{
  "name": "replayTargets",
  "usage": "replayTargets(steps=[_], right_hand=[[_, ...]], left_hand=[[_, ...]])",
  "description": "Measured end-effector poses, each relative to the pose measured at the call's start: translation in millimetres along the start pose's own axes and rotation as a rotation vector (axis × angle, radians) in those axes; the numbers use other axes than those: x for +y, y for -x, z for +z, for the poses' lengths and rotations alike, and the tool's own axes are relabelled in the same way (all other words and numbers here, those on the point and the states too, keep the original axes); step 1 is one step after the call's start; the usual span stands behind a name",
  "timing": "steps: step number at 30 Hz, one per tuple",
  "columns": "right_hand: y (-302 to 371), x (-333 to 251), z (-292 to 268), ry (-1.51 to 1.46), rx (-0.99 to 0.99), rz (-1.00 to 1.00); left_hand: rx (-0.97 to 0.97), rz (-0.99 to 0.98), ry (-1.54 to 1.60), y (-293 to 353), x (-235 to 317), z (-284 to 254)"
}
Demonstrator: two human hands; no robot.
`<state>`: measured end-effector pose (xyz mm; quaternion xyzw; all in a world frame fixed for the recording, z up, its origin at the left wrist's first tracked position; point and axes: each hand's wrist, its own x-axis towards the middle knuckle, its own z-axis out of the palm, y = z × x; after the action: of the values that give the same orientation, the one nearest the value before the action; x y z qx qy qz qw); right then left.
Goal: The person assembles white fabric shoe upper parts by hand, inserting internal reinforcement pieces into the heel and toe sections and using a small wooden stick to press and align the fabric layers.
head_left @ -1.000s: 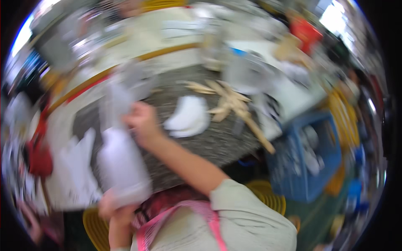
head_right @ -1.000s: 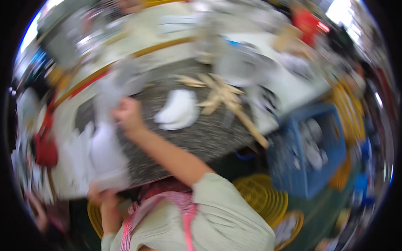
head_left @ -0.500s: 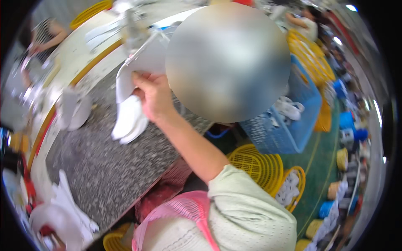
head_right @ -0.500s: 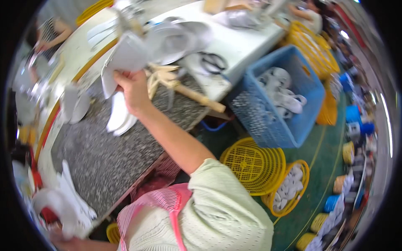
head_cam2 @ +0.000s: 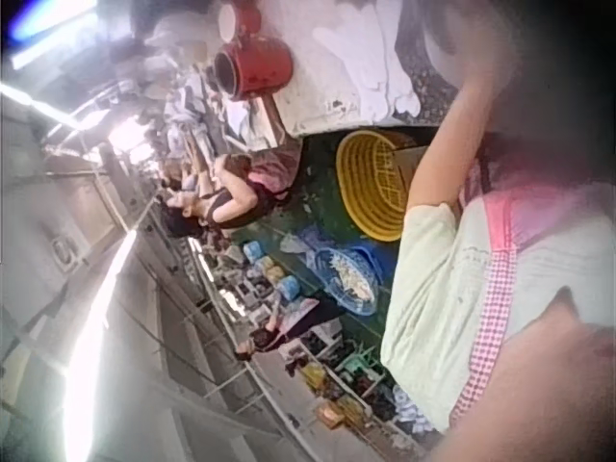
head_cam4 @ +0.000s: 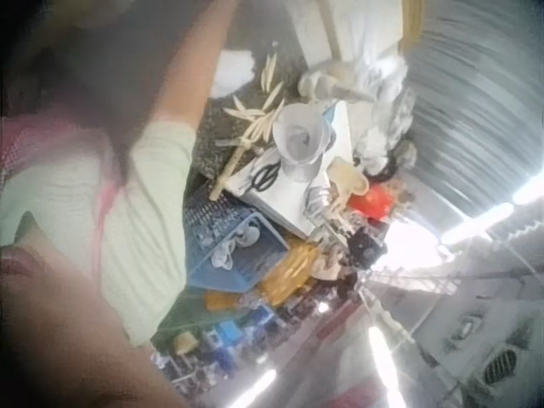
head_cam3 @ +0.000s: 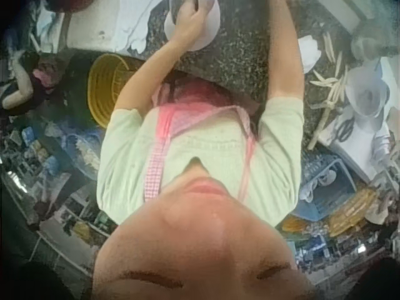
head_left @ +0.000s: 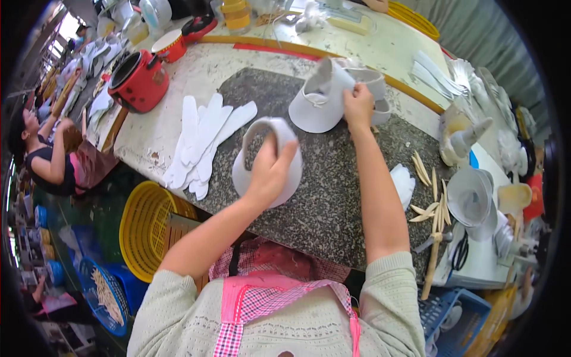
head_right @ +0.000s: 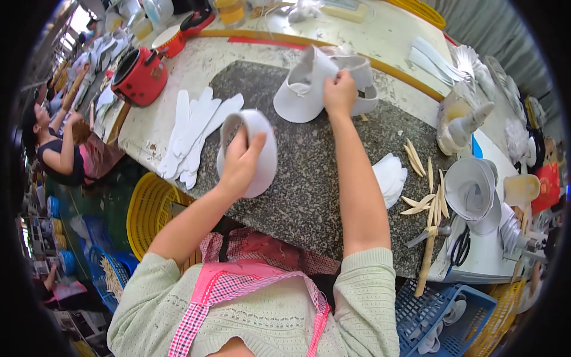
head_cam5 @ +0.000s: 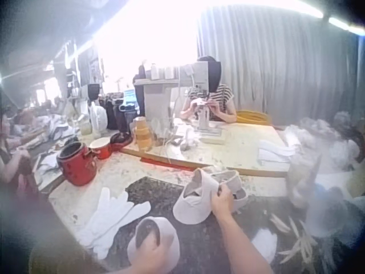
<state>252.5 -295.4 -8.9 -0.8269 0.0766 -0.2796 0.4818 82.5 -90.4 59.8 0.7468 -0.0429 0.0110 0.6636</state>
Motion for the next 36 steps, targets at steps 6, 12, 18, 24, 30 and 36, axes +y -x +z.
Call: replayTargets(steps=[6,12,18,24,30,36], right_hand=[[40,-71,-56,0.316,0.019,-0.156],[170,-115,-47,-0.035,-0.428,-0.816],[183,-105,-36,0.319,-0.522,-0.505],[161,-102,-100,0.445,-0.549,-0.694],[164,-83,-101,0.632,-0.582,-0.73],[155,-94,-121,0.365,-0.778,-0.764]], left_hand=[[-0.458,0.056,-0.605,-38,24,-38],[-0.687,0.798,-1.024,-48,-1,-95],[-0.631,0.885,-1.18,-43,-15,-91],[-0.824,0.87,-1.11,-8,29,-42],[-0.844,0.691,-1.229,-5,6,-13],[-1.086,0.413,-1.219,-15,40,-22]])
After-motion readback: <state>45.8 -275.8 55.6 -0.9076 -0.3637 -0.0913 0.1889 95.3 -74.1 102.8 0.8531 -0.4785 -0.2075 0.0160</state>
